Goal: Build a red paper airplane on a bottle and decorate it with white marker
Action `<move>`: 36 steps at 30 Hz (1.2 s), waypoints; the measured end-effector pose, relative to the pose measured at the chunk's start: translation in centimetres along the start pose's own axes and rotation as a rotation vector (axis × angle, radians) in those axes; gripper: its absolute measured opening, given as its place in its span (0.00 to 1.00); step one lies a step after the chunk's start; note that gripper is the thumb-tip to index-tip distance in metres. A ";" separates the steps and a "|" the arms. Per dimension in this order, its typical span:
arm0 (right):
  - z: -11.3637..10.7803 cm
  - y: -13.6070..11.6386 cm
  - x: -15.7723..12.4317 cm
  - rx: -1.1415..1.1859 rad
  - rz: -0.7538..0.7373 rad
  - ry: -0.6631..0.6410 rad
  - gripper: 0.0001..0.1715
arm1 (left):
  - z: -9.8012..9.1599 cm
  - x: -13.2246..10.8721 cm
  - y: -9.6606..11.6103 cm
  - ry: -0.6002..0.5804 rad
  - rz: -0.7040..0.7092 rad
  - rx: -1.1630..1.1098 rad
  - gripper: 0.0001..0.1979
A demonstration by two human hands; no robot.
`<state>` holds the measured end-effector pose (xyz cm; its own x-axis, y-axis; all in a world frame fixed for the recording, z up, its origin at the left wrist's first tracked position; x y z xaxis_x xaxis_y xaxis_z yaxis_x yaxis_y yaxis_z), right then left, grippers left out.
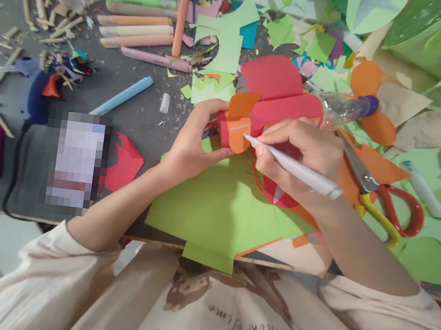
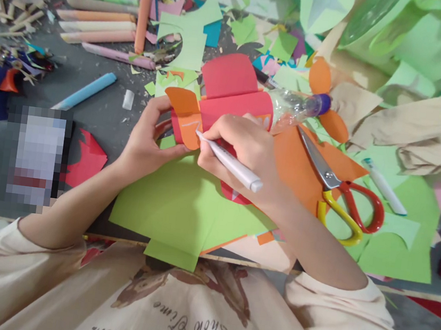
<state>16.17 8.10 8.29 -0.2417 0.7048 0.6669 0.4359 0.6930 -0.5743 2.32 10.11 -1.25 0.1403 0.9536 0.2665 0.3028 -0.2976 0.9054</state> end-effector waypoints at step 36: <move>-0.6 2.2 -0.8 0.196 0.395 0.087 0.02 | -0.2 -0.1 0.0 0.014 0.002 0.008 0.30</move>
<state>17.89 8.98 6.79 -0.0128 0.9114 0.4114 0.3061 0.3952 -0.8661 2.15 10.04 -1.21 0.1275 0.9536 0.2729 0.3100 -0.2997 0.9023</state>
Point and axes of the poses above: each hand's wrist, its own x-axis towards the middle knuckle, its own z-axis out of the palm, y = z × x, the point moved 10 cm from there along x, towards the middle knuckle, and after that the axes turned 10 degrees about y, right-handed, at the moved point
